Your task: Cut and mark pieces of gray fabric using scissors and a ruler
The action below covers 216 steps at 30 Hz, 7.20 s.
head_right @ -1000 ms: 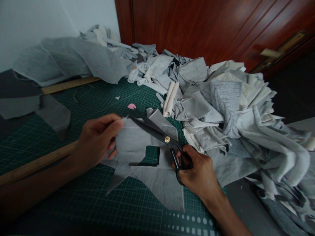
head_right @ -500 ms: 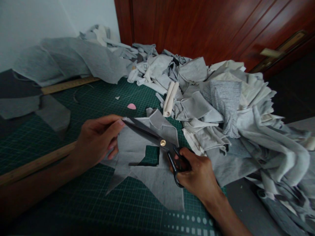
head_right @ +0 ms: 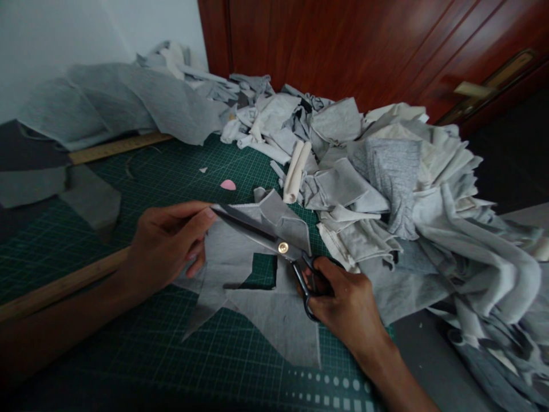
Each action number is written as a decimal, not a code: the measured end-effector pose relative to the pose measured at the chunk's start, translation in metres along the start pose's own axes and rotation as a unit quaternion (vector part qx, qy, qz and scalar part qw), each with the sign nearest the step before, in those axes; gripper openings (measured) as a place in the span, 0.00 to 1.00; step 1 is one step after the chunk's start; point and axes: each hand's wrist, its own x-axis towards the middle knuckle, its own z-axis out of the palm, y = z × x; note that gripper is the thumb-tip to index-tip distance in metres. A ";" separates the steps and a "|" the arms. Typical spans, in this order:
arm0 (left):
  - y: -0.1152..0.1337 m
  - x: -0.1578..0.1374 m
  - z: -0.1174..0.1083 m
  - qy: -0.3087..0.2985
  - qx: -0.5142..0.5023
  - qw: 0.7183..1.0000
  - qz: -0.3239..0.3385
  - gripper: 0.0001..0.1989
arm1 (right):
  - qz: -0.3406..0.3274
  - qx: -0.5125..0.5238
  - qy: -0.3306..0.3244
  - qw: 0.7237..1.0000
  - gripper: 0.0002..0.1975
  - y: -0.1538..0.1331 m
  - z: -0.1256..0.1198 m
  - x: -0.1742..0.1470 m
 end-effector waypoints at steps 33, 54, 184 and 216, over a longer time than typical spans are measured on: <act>-0.004 0.004 -0.005 0.005 0.017 1.000 -0.003 0.07 | 0.058 0.044 0.004 0.997 0.07 0.004 -0.002 -0.001; 0.000 0.007 0.000 -0.005 -0.054 0.997 -0.058 0.07 | 0.029 0.041 -0.023 0.998 0.05 0.003 0.002 -0.004; -0.001 0.004 0.002 -0.032 -0.039 0.997 -0.066 0.09 | 0.033 0.015 0.014 0.999 0.05 -0.007 0.007 -0.003; -0.006 0.002 -0.001 -0.068 0.004 0.997 -0.029 0.07 | 0.036 0.023 0.002 0.999 0.01 -0.006 0.009 -0.005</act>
